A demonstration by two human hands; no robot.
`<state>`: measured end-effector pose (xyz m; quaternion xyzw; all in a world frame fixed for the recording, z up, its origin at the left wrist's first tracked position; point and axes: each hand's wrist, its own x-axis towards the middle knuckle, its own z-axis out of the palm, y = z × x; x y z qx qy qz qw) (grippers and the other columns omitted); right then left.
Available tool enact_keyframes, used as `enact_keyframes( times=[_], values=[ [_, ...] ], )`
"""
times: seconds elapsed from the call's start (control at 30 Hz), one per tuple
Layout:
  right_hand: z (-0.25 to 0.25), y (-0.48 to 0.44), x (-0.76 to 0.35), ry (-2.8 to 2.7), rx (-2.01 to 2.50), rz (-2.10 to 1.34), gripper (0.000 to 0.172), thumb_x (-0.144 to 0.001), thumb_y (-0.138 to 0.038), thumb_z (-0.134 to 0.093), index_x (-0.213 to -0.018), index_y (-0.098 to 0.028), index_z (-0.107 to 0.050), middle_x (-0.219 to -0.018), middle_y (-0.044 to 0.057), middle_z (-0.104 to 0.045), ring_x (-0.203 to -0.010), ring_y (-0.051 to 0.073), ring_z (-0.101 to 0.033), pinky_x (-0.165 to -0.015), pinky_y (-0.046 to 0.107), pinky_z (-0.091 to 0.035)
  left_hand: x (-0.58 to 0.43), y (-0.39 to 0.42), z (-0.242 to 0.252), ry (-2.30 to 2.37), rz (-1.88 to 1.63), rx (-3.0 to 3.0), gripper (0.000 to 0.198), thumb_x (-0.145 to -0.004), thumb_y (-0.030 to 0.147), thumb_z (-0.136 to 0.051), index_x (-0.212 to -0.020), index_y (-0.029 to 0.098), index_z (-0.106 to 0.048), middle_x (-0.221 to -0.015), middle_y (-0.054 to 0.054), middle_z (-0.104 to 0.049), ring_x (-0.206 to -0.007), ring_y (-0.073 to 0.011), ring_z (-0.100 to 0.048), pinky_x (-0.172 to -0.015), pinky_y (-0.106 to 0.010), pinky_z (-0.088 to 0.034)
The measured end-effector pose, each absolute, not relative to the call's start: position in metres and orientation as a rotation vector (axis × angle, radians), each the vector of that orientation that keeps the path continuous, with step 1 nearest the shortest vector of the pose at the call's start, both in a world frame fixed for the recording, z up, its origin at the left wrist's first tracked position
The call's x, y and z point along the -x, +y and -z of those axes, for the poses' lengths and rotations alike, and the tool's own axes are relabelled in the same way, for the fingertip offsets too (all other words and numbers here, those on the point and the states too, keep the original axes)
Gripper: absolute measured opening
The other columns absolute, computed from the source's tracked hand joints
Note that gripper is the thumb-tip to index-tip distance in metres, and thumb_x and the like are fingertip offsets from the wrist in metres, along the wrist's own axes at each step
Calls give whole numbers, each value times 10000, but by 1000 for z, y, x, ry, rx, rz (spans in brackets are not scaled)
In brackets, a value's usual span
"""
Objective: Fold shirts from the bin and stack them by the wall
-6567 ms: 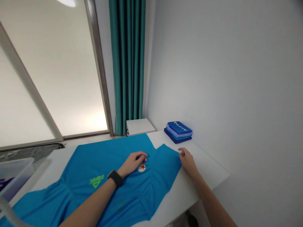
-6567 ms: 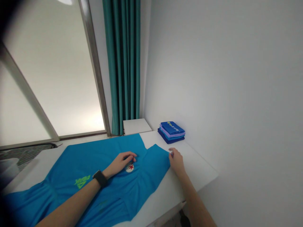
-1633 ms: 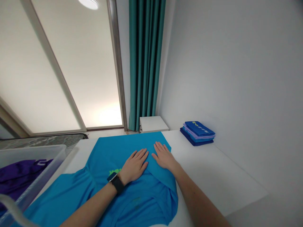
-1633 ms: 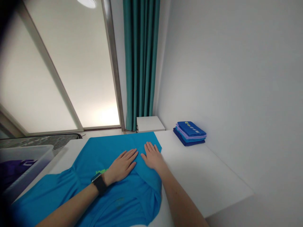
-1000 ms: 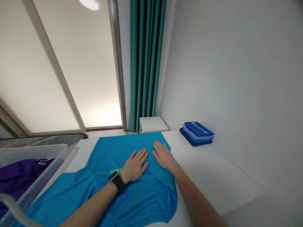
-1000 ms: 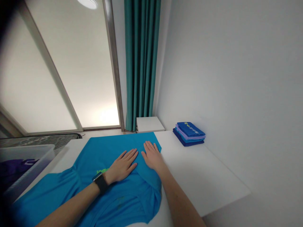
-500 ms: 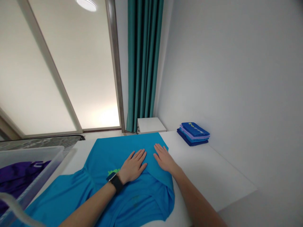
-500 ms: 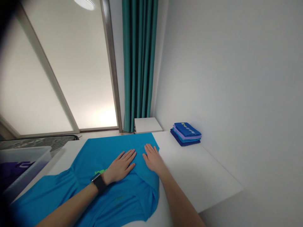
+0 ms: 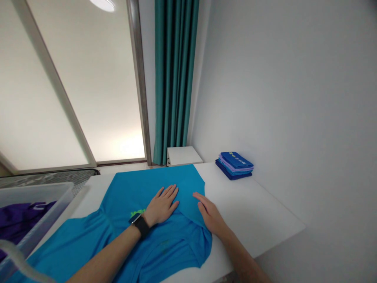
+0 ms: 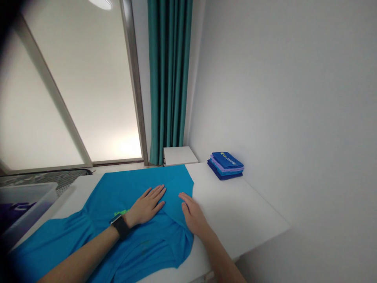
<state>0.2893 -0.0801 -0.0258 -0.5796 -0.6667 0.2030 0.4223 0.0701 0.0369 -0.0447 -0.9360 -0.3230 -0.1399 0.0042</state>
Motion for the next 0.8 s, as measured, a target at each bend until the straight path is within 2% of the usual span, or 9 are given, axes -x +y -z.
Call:
enact_keyframes(
  times=[0.17, 0.23, 0.3, 0.4, 0.5, 0.63, 0.7, 0.8],
  values=[
    [27, -104, -292, -1583, 1420, -476, 376, -940, -251, -360, -1202, -221, -628, -1295, 71, -614, -1227, 201, -540, -1091, 410, -385, -72, 31, 26, -901, 489, 2962, 525, -1003, 475, -286, -1435, 212, -429, -1488, -103, -429, -1374, -260, -374, -1141, -499, -220],
    [28, -106, -295, -1511, 1455, -417, 350, -920, -229, -358, -1119, -211, -645, -1169, 78, -663, -1120, 206, -597, -1018, 393, -446, -76, 21, 9, -761, 516, 3032, 450, -1008, 415, -325, -1382, 225, -487, -1421, -93, -507, -1315, -243, -437, -1113, -463, -271],
    [28, -104, -297, -1453, 1490, -351, 297, -903, -228, -372, -1009, -201, -647, -1031, 80, -673, -1005, 212, -624, -925, 375, -491, -83, 6, -9, -593, 520, 3137, 370, -1004, 374, -363, -1285, 242, -563, -1282, -73, -601, -1191, -214, -523, -1016, -385, -373],
    [29, -101, -296, -1434, 1503, -286, 219, -885, -225, -390, -891, -209, -609, -908, 71, -645, -902, 213, -616, -835, 358, -506, -92, -14, -25, -406, 466, 3221, 314, -988, 362, -412, -1220, 251, -592, -1143, -59, -643, -1053, -204, -574, -928, -354, -412],
    [29, -101, -292, -1480, 1498, -259, 201, -875, -192, -387, -885, -218, -586, -891, 67, -622, -885, 212, -599, -813, 357, -503, -94, -20, -20, -445, 459, 3204, 372, -978, 387, -425, -1309, 256, -532, -1242, -76, -604, -1133, -233, -544, -974, -391, -397],
    [25, -106, -287, -1579, 1481, -228, 233, -878, -156, -390, -972, -216, -595, -990, 85, -615, -986, 221, -571, -897, 380, -479, -86, -7, 5, -732, 499, 3103, 489, -995, 475, -337, -1439, 282, -403, -1476, -76, -436, -1325, -256, -417, -1086, -441, -323],
    [23, -108, -285, -1637, 1469, -235, 237, -891, -161, -398, -1014, -215, -593, -1045, 91, -613, -1032, 223, -557, -937, 387, -462, -82, 1, 17, -776, 473, 3073, 506, -997, 503, -305, -1455, 300, -382, -1527, -60, -370, -1365, -251, -378, -1124, -449, -277],
    [23, -109, -284, -1702, 1479, -261, 236, -908, -182, -414, -1058, -219, -593, -1101, 94, -608, -1072, 226, -546, -968, 394, -444, -80, 7, 27, -762, 454, 3061, 520, -997, 516, -296, -1469, 308, -357, -1542, -50, -347, -1385, -239, -358, -1151, -447, -234]
  ],
)
